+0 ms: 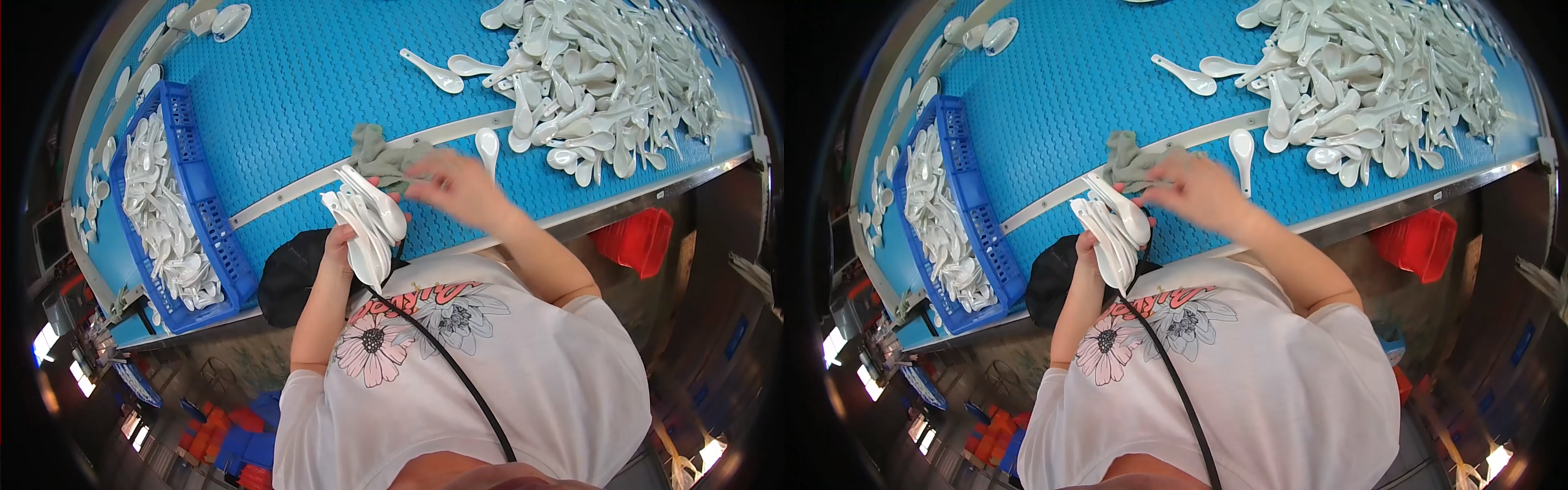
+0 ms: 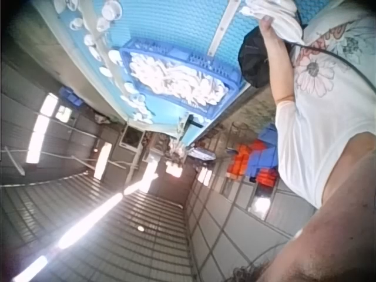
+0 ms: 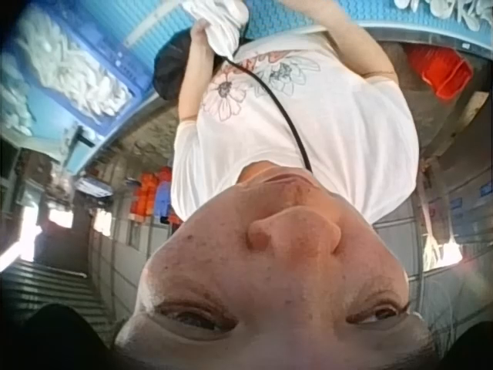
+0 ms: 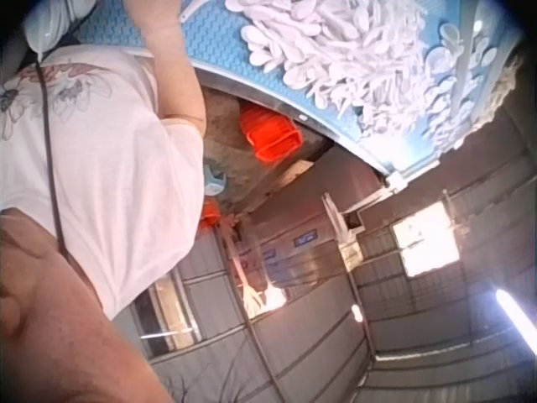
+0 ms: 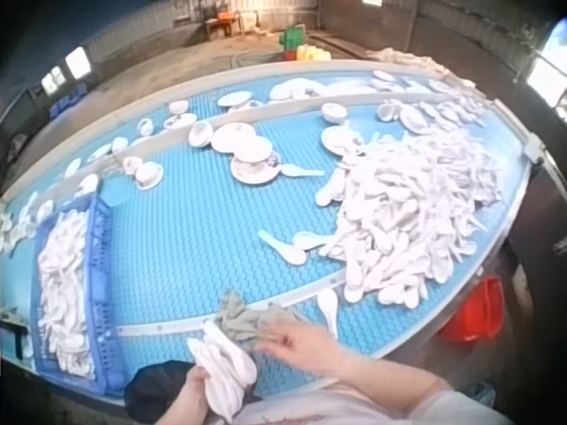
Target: The person picks up white ceramic spoons one at a time from a conveyor belt, wipes each spoon with a green cloth, and stacks the wiped spoons together before placing them into a blue crate.
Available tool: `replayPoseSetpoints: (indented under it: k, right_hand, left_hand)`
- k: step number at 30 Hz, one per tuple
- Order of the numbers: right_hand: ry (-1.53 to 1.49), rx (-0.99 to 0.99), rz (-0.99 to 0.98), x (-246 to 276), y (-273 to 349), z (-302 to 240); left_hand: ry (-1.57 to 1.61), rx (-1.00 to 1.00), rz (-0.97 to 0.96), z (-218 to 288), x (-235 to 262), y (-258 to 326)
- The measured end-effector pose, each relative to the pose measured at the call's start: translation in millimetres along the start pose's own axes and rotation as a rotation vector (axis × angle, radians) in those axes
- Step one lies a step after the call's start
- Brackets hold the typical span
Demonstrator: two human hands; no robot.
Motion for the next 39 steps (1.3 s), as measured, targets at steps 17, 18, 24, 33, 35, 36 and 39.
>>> replayPoseSetpoints:
  k: [17, 18, 24, 33, 35, 36, 39]
  right_hand:
    - [-1.385, -0.386, 0.04, 19, -11, 69]
    - [-1.393, -0.377, 0.02, 14, -11, 63]
    - [-0.929, -0.255, -0.146, -29, 1, 8]
    - [0.208, -0.213, 0.204, 3, 1, 34]
    - [0.436, -0.253, 0.315, 12, 7, 60]
    - [0.538, -0.291, 0.277, 10, 12, 76]
    - [0.348, -0.437, 0.176, 17, 14, 101]
  left_hand:
    - [0.009, -0.043, 0.021, -2, -19, -7]
    - [0.009, -0.048, 0.026, -2, -19, -7]
    - [-0.023, -0.011, -0.012, -2, -19, -5]
    - [0.017, 0.03, 0.056, -3, -4, 6]
    - [0.04, 0.012, 0.053, -3, -6, 5]
    - [0.026, 0.026, 0.054, -2, -5, 4]
    - [0.011, 0.03, 0.06, -3, -7, 1]
Point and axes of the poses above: each hand's wrist, its own y-axis away from the middle knuckle, its own x-axis out of the back of the hand, z = x × y, the point moved 2 cm from there along -y, towards the middle knuckle, and after that the axes turned 14 degrees about y, right-handed, at the moved point
